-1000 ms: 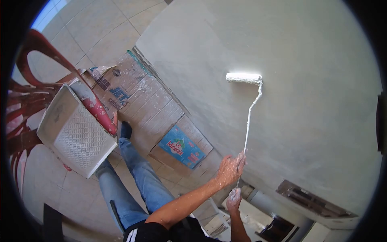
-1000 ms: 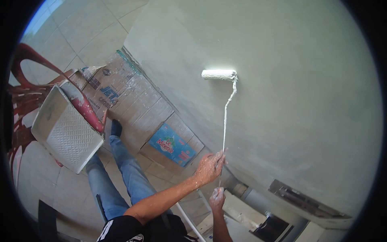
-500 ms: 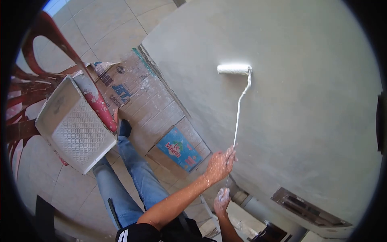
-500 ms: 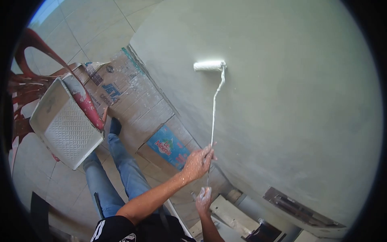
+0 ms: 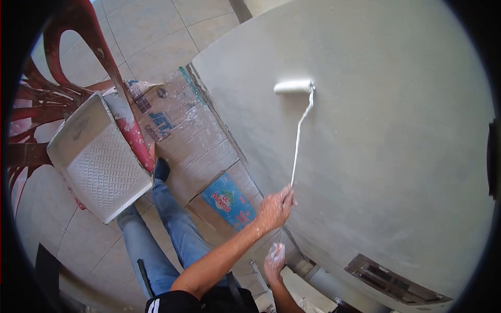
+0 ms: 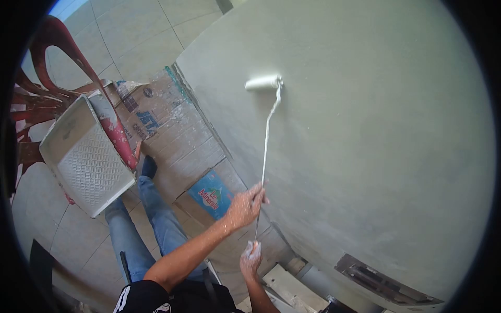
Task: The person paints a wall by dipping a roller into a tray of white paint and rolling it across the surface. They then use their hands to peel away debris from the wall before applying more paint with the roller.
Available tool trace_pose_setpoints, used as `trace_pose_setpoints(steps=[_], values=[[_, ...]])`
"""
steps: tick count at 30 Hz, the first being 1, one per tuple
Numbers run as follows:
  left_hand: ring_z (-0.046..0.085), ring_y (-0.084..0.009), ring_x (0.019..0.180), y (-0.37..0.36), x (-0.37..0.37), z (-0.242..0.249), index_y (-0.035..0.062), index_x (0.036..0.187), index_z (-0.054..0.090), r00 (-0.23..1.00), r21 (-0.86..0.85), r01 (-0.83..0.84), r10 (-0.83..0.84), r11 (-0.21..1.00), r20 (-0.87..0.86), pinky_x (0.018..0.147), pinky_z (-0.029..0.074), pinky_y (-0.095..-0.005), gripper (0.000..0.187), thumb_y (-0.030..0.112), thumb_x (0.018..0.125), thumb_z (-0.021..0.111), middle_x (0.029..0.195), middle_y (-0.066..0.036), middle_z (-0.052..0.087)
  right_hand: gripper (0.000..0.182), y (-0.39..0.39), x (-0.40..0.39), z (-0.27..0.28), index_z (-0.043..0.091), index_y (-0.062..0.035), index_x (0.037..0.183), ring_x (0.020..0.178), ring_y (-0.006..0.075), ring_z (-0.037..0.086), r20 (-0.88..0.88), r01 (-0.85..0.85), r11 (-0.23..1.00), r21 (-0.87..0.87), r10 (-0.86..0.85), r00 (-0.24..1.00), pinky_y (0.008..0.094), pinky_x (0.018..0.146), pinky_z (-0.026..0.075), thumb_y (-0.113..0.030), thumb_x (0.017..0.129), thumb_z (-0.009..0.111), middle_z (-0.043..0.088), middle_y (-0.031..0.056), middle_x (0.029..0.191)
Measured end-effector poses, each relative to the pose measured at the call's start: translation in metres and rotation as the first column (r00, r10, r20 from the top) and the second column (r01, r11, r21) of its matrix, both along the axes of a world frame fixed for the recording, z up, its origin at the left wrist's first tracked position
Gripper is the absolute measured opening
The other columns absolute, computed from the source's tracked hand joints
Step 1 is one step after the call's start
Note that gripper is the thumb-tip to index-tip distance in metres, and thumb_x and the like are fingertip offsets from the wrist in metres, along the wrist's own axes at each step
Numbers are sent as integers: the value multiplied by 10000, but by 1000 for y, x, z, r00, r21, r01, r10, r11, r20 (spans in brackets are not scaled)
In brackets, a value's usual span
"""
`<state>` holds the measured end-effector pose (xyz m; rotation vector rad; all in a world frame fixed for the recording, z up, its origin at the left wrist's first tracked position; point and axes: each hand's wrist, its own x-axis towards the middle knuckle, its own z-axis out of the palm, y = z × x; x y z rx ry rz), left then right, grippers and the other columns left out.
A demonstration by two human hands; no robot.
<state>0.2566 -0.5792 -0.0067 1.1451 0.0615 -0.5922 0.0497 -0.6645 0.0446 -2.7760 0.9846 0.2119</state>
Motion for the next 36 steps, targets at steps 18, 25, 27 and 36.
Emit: trace_pose_setpoints(steps=[18,25,27,36], values=[[657,-182,742,14,34,-9,-5,1305,509,984,-31,-173,174,984,38,721,511,-313,359,136,976,475,771,-106,670,230,-11,32,-17,485,-15,848,627,319,427,51,-45,997,57,42,998,397,582,407,-214,964,491,416,174,677],[616,-130,686,61,140,-1,7,1313,506,939,-22,-334,335,942,81,635,480,-268,374,186,986,475,720,-98,655,221,44,168,3,454,-9,833,610,230,338,97,-107,970,219,88,991,347,556,360,-181,971,472,359,123,657],[608,-131,676,51,109,2,12,1319,505,970,24,-240,238,971,49,648,486,-275,373,175,985,477,712,-95,652,259,28,130,3,507,-7,860,583,383,445,60,-94,985,142,86,994,408,541,401,-244,961,536,471,205,650],[581,-95,733,31,96,18,-20,1302,513,957,-69,-277,282,958,73,701,485,-276,340,103,990,457,754,-57,652,221,7,126,39,444,-19,810,585,183,410,10,-147,988,52,147,989,358,553,384,-176,960,481,416,96,639]])
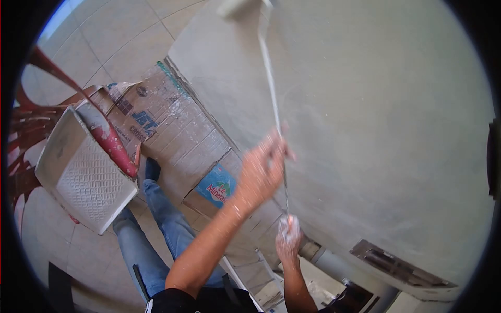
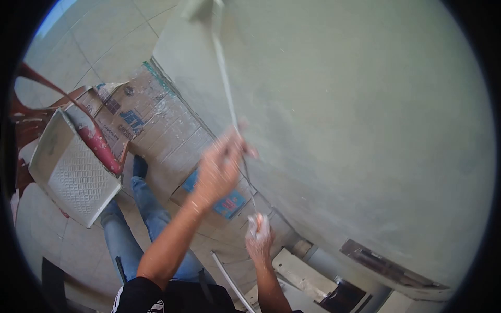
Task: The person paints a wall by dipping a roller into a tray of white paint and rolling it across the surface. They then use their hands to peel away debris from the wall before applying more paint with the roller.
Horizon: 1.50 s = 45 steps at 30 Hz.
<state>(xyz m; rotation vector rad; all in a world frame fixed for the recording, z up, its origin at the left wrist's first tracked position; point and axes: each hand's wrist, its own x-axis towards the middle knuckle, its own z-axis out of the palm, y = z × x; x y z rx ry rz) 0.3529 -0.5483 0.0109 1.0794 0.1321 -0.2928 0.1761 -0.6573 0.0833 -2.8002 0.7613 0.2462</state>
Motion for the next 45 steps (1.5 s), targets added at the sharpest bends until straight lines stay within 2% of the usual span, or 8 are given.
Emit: trace_pose_setpoints(steps=[4,7,11,20,28,33,38,45], values=[[542,-74,679,7,14,-1,-31,1285,518,996,39,73,-71,997,-45,631,471,-255,328,100,991,458,760,-51,656,233,4,11,-16,470,-4,856,599,193,420,-42,38,996,83,-35,999,353,571,395,-207,955,527,424,107,637],[634,-180,690,-43,-68,-10,18,1298,520,986,60,164,-163,985,-29,643,506,-315,346,111,966,496,794,-92,674,182,-44,-102,-38,543,-5,940,661,371,585,-4,158,986,53,-158,987,418,613,466,-186,919,549,574,184,730],[639,-326,744,-113,-173,6,77,1311,525,942,19,331,-329,943,-63,700,523,-388,381,85,931,516,841,-104,679,129,-130,-280,-22,536,4,938,655,364,574,1,384,923,-28,-384,923,419,612,453,-109,892,492,563,186,724],[626,-275,778,-66,-102,6,49,1332,506,966,97,257,-251,961,-68,760,504,-366,399,70,934,518,845,-72,683,89,-53,-152,-41,524,20,935,656,361,566,-1,286,957,41,-286,958,435,604,435,-52,890,496,555,190,728],[637,-278,783,-129,-207,22,44,1305,531,899,73,428,-433,901,68,817,503,-357,373,74,935,510,846,-60,690,114,-116,-275,19,521,18,923,668,357,570,-81,216,960,-177,-233,969,432,600,436,-87,899,484,561,190,740],[629,-212,704,-75,-111,-25,38,1295,542,985,100,121,-132,988,111,743,503,-320,350,101,957,479,846,-70,698,99,-70,-147,-35,530,-2,921,681,420,578,-55,157,984,-81,-161,985,455,580,440,-100,903,538,576,215,735],[564,-116,659,-13,-15,-34,11,1295,531,963,-2,234,-232,972,-141,665,493,-304,352,139,970,491,810,-55,694,163,-26,-52,-65,546,-6,939,697,453,572,-19,125,991,-42,-126,992,480,579,436,-165,916,576,587,234,744],[654,-326,761,-69,-129,-33,55,1300,517,930,78,367,-364,927,-49,745,495,-422,385,127,922,513,806,-98,694,155,-51,-164,-40,509,3,888,646,446,516,-24,126,986,-112,-130,991,469,580,422,-143,935,536,520,228,682]])
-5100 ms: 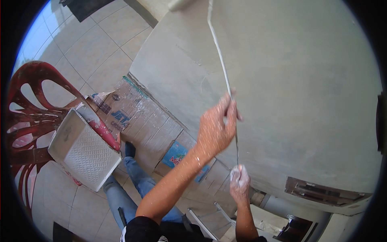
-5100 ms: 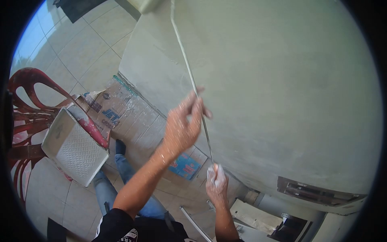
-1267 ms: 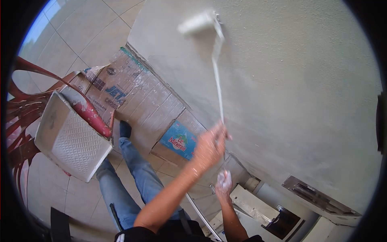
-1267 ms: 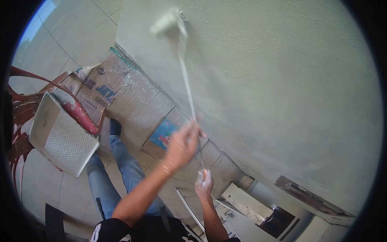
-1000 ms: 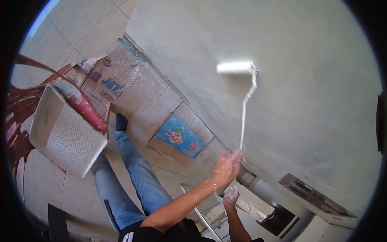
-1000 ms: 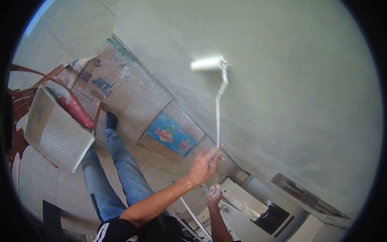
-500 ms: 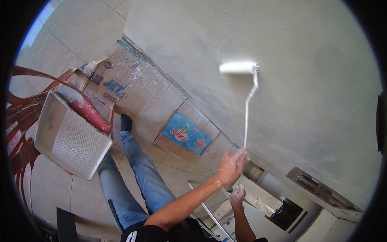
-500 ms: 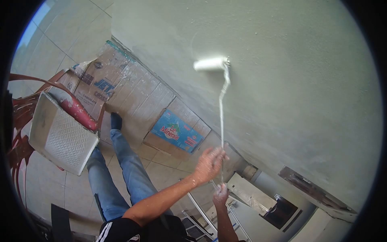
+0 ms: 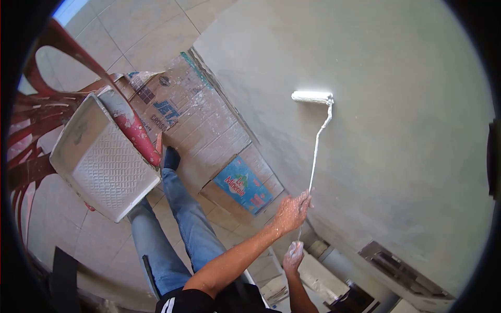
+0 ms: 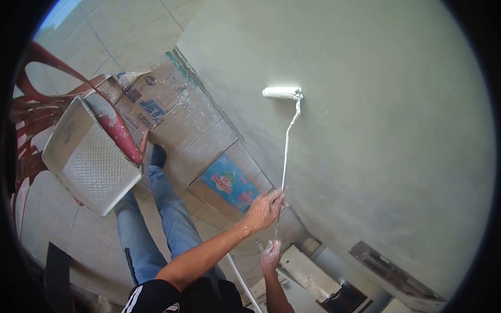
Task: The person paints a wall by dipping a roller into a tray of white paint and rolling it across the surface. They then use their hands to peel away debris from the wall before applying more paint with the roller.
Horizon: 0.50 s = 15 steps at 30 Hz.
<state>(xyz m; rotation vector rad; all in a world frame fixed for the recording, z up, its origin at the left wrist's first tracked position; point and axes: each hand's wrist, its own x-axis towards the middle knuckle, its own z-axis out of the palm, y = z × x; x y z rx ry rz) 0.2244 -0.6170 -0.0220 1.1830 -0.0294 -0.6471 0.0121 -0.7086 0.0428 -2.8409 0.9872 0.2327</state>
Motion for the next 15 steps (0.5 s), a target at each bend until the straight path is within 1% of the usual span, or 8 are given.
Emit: trace_pose_setpoints(steps=[2,3,5,7,10,11,13,15], values=[[680,-285,783,13,9,-3,60,1302,533,995,24,-75,73,997,64,698,513,-392,361,147,953,510,812,-110,699,155,17,12,-5,504,-1,876,646,442,521,85,-17,999,37,14,996,468,575,420,-140,937,536,525,228,689],[661,-229,706,20,24,-15,54,1306,530,993,17,-114,113,993,13,657,503,-362,363,156,957,510,779,-105,695,164,21,29,-11,521,-1,906,677,440,551,-66,28,1000,-9,-28,997,454,590,441,-160,942,543,556,226,712],[569,-134,612,49,74,-37,28,1305,526,980,57,-198,196,979,43,606,475,-303,360,162,971,497,775,-82,698,223,52,95,-35,505,0,892,672,436,480,45,-23,995,98,18,999,427,600,416,-201,979,463,499,234,723],[464,-73,583,84,127,-42,0,1294,527,971,30,-238,239,971,-27,577,441,-256,353,167,987,479,769,-57,697,244,73,150,-53,538,8,910,738,480,516,48,-31,981,190,23,999,451,617,425,-221,975,486,547,267,759],[442,-61,566,96,142,-44,-19,1278,532,970,75,-244,242,967,33,565,428,-248,344,167,998,456,773,-48,697,257,82,164,-63,554,13,920,756,480,546,103,-43,984,175,25,994,472,625,428,-234,970,502,565,273,763],[491,-80,602,89,128,-42,-8,1269,543,970,62,-244,245,968,-5,611,453,-258,340,175,993,465,764,-57,692,262,79,151,-57,559,12,944,783,479,552,40,18,981,193,-27,999,469,630,429,-244,968,508,566,271,777],[664,-264,699,59,81,-46,46,1257,560,982,57,-186,188,981,-30,681,506,-360,338,204,971,474,759,-112,692,217,61,99,-49,552,-18,931,731,438,599,-11,0,999,49,1,1000,458,595,451,-234,948,555,605,229,758],[667,-321,755,38,37,-32,45,1189,587,987,15,-119,120,993,-105,717,510,-389,294,193,960,476,777,-131,689,212,49,50,-31,549,-16,923,738,438,599,-39,59,998,35,-58,998,458,596,453,-226,942,563,602,231,758]])
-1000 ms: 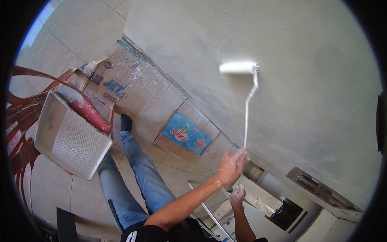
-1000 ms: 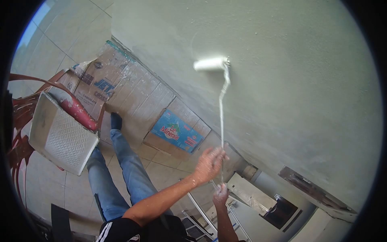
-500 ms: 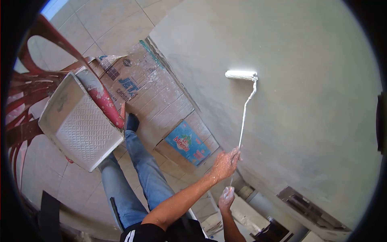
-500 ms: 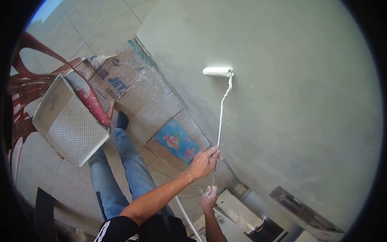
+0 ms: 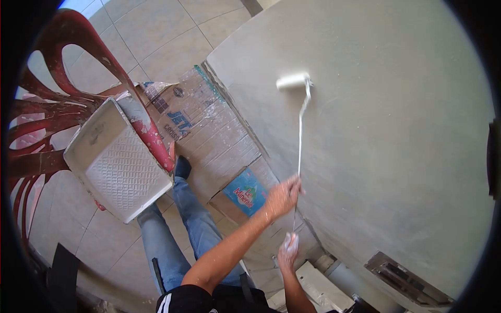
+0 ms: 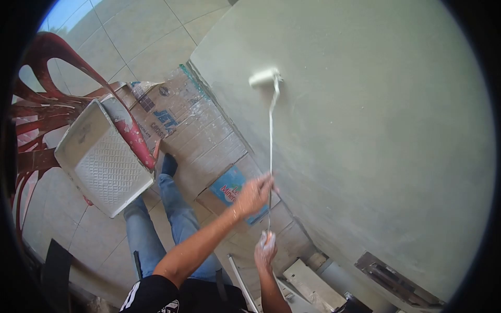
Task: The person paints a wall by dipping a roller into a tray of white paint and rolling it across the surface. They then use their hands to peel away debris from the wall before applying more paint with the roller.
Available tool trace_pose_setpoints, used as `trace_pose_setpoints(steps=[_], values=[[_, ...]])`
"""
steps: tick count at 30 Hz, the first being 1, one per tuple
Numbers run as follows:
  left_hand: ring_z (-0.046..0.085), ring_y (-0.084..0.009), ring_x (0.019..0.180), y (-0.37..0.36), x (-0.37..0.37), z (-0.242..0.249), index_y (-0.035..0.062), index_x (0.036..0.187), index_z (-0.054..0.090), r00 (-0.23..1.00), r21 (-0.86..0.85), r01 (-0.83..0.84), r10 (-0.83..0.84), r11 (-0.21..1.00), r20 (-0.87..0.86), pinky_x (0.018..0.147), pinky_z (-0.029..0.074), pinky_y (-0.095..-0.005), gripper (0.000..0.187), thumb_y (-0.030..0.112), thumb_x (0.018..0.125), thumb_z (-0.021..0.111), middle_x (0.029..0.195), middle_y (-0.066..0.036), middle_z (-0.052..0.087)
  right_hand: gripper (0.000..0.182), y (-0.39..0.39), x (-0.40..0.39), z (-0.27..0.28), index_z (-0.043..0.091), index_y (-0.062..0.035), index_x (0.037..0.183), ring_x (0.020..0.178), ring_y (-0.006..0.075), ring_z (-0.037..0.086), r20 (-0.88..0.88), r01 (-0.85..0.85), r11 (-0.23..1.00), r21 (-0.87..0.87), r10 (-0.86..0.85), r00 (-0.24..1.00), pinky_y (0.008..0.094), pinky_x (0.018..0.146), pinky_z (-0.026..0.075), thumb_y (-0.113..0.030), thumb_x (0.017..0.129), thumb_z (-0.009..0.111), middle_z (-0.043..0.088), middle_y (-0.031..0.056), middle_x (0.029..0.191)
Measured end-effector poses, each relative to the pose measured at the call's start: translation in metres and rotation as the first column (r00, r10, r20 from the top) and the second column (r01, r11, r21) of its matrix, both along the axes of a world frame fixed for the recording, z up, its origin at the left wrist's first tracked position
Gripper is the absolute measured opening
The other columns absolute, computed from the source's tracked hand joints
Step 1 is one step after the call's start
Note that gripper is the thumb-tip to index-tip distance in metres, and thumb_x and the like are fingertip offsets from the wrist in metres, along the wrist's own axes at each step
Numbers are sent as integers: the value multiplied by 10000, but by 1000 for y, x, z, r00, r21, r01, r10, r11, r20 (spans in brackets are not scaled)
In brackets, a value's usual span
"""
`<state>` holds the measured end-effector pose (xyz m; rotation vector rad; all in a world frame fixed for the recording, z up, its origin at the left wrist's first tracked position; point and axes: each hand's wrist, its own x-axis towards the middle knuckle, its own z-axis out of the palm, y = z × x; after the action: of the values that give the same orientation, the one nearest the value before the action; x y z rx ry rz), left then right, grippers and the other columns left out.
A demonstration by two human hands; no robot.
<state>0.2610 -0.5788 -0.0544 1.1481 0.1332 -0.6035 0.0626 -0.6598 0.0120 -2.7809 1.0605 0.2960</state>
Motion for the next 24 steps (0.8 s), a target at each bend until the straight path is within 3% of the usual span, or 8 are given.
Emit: trace_pose_setpoints(steps=[3,8,11,14,16,18,22,24], values=[[649,-179,822,3,4,4,25,1288,550,996,-46,73,-76,996,-54,788,500,-313,361,199,980,479,819,-94,695,215,-5,-10,-2,549,-13,915,739,436,601,100,-32,999,-20,34,994,460,602,457,-225,938,573,607,231,768],[607,-121,741,69,118,-29,-41,1232,563,979,118,-164,148,979,138,680,485,-298,348,191,994,460,789,-81,692,302,33,120,-47,570,-50,894,746,423,616,94,9,971,238,-32,995,468,603,461,-347,947,554,623,215,748],[599,-107,729,76,120,-26,-52,1235,556,990,165,-129,118,978,73,677,482,-285,353,188,1002,445,785,-74,694,300,42,122,-54,577,-50,907,720,422,614,99,-139,978,157,125,987,474,598,459,-348,937,573,623,209,744],[600,-170,606,23,43,-43,20,1199,590,981,66,-171,164,983,106,609,488,-314,307,193,977,467,733,-98,687,262,24,49,-44,574,-44,922,724,429,606,100,25,988,155,-41,994,475,612,456,-306,939,573,613,212,733],[639,-165,747,-1,-5,-19,3,1262,552,997,52,68,-66,996,-39,717,503,-308,335,156,974,475,785,-94,689,234,-6,-16,-30,577,-33,949,729,438,598,69,85,991,101,-92,993,460,621,461,-266,938,576,609,222,747],[644,-178,744,-29,-39,-7,20,1282,543,992,4,99,-98,995,-79,720,508,-307,345,154,970,484,803,-92,691,226,-22,-48,-10,572,-19,957,715,433,597,45,99,995,16,-99,994,450,614,459,-244,935,583,607,224,757],[635,-174,737,-17,-17,-10,13,1270,553,990,-39,-42,37,998,-139,713,506,-311,335,148,970,489,787,-95,673,228,-21,-27,-27,562,-21,928,718,403,611,122,17,1000,25,-20,992,445,625,464,-248,937,580,616,208,765],[622,-147,735,10,24,-38,13,1271,552,984,66,-160,154,985,85,699,498,-304,333,159,981,475,768,-84,663,234,3,29,-44,568,-29,928,730,401,616,36,9,997,78,-12,999,437,630,467,-263,935,585,617,210,764]])
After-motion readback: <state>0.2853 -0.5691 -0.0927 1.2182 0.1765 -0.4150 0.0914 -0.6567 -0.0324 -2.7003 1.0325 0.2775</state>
